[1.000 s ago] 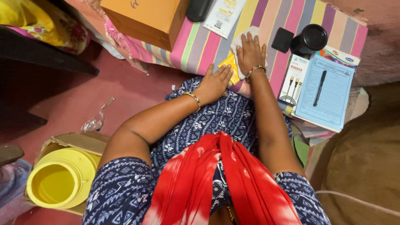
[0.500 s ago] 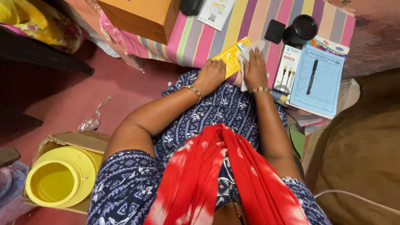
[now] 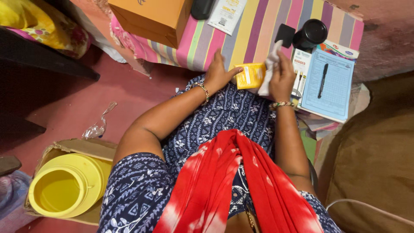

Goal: The person wipes the surfaces of several small items on a table using a white cloth. They handle a notebook, a mug, a small box, a phone, and a pen, wiping each one individually before placing it back on the table.

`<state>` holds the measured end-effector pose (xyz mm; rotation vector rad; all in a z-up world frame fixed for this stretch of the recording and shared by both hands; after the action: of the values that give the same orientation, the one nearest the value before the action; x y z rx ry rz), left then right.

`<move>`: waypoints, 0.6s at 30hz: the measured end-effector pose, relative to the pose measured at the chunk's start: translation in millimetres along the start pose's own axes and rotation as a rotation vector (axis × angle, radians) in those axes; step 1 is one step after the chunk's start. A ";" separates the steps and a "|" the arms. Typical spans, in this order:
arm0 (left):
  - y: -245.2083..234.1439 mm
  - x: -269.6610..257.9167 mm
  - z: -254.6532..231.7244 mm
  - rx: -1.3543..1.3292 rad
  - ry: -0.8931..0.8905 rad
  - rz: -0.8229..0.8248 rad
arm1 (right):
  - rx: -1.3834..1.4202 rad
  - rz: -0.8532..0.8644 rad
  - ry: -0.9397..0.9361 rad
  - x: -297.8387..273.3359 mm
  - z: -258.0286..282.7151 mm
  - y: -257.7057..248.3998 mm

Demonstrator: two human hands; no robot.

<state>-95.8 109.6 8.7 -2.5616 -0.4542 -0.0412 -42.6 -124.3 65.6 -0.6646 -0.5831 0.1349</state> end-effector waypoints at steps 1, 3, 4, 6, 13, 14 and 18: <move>-7.9 0.1 0.7 0.118 0.029 0.022 | -0.045 0.025 -0.033 -3.9 4.3 9.9; -9.4 4.5 3.3 0.367 0.124 0.164 | -0.064 0.121 -0.124 -6.4 12.4 40.0; -0.3 4.8 7.4 0.492 0.191 0.292 | -0.043 0.191 -0.176 -10.4 16.8 55.3; 18.8 -2.3 18.7 0.667 0.312 0.440 | -0.326 0.341 -0.200 -25.7 26.6 87.7; 24.1 -15.0 17.4 0.709 0.275 0.660 | -0.496 0.425 -0.062 -22.0 -1.6 89.6; 21.2 -14.9 13.2 0.711 0.281 0.656 | -0.510 0.406 -0.004 -19.0 -10.4 84.0; 19.7 -18.8 0.6 0.706 0.317 0.648 | -0.561 0.284 0.175 -18.6 -31.7 66.5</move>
<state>-107.1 88.3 -3.9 -1.8439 0.4265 -0.0413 -36.4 -94.9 -4.1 -1.2909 -0.3513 0.1776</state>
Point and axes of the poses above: each hand's wrist, its own x-axis towards the middle knuckle, its own y-axis out of the palm, z = x × y, the point moved 5 cm from there along x, towards the middle knuckle, and after that the axes turned 3 degrees about z, right-handed, at the moved point
